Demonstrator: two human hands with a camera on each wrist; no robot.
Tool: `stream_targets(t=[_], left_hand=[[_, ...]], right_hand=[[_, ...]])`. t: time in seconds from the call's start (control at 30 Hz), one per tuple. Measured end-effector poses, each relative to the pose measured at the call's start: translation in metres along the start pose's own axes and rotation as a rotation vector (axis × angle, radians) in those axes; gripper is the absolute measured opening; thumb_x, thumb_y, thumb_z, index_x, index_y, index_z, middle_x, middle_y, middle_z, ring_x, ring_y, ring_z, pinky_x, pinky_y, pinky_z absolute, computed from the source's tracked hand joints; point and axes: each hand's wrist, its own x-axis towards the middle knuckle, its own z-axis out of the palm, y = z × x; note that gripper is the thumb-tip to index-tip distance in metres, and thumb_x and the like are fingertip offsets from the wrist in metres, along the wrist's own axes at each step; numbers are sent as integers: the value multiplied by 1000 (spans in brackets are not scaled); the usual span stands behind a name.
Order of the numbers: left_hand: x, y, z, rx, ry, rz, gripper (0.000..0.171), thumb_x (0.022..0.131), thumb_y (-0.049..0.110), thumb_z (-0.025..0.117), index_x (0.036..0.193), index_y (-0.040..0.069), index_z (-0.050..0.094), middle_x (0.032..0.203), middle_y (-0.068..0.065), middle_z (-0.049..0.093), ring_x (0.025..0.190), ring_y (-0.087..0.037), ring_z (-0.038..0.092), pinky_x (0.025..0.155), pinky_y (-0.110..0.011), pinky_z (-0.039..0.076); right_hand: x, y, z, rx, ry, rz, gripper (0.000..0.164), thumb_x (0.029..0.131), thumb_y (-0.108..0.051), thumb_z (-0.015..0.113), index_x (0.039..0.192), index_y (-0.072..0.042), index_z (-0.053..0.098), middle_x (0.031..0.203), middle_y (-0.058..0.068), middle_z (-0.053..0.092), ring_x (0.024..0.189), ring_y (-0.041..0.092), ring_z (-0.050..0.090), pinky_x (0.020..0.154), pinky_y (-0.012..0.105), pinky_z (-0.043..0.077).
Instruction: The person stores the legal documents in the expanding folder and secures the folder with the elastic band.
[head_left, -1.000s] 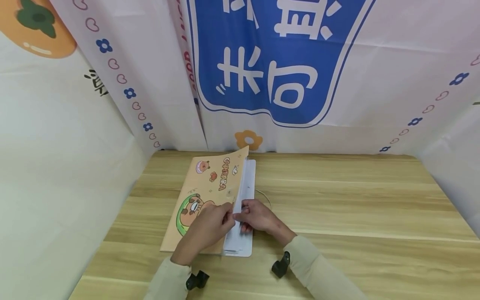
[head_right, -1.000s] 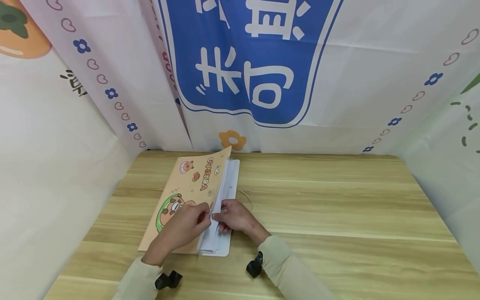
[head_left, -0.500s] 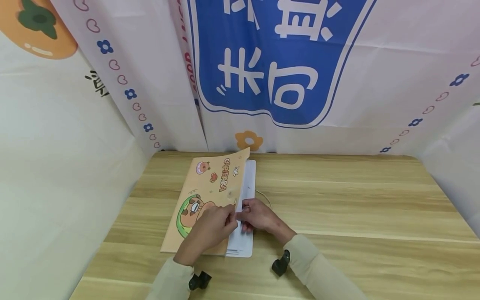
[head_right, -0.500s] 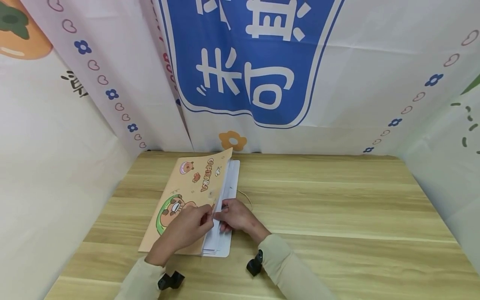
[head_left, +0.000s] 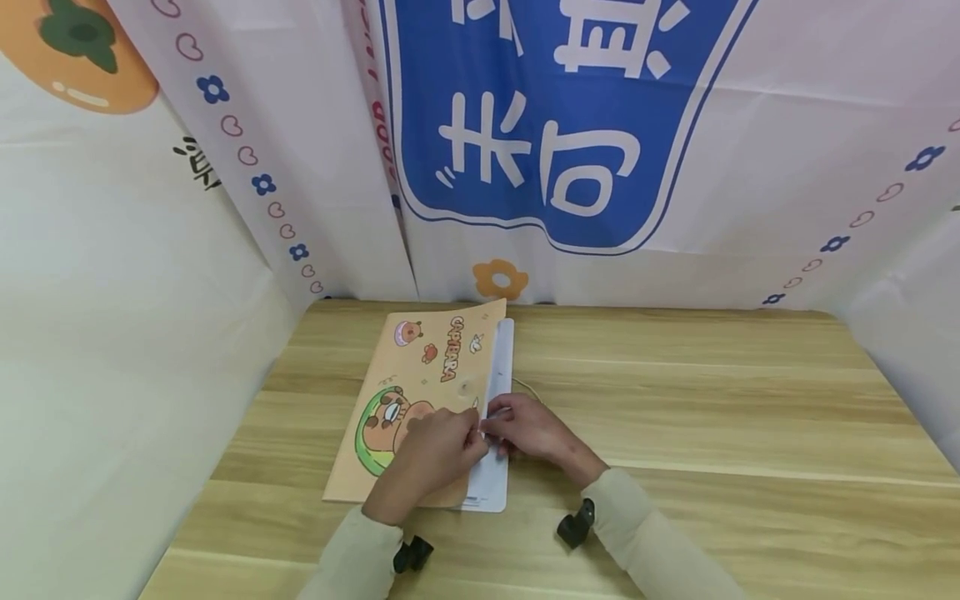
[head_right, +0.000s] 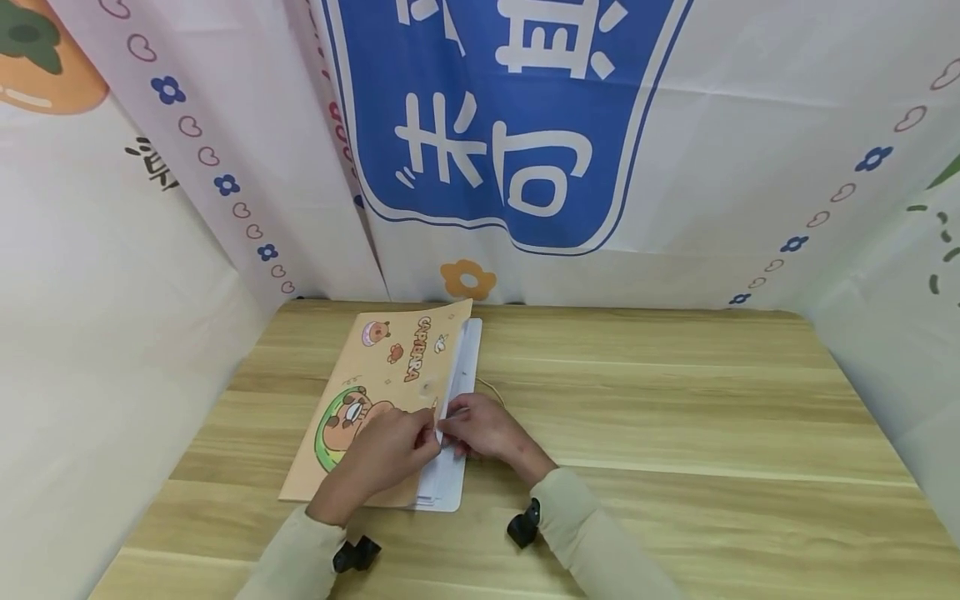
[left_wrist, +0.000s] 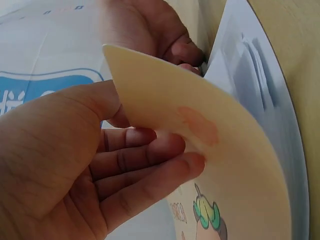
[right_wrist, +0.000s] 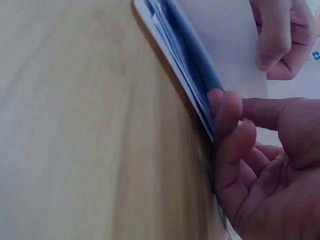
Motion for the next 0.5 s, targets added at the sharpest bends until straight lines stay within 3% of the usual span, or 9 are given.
stream_targets(t=[0.1,0.27,0.5], left_hand=[[3,3,3,47,-13,-18,24,91,22,63,72,21,49,56,11,41,50,-6,39,56,-40,37],[4,6,4,58,17,-47,28,89,23,67,68,21,49,54,11,41,49,-6,40,51,-37,34],[2,8,4,97,8,-59,35,95,41,69,74,20,53,56,8,42,52,-10,41,53,-37,35]], right_hand=[[-5,0,-7,-84,32,-26,14,101,-14,62,110,-4,66,81,4,72,61,15,62,55,26,48],[-13,-1,-21,-235,102,-89,15,99,-12,65,111,-4,69,78,5,70,60,20,63,55,29,48],[-21,4,-39,-215,177,-79,16,98,-9,67,112,-5,72,81,8,68,64,23,64,55,28,46]])
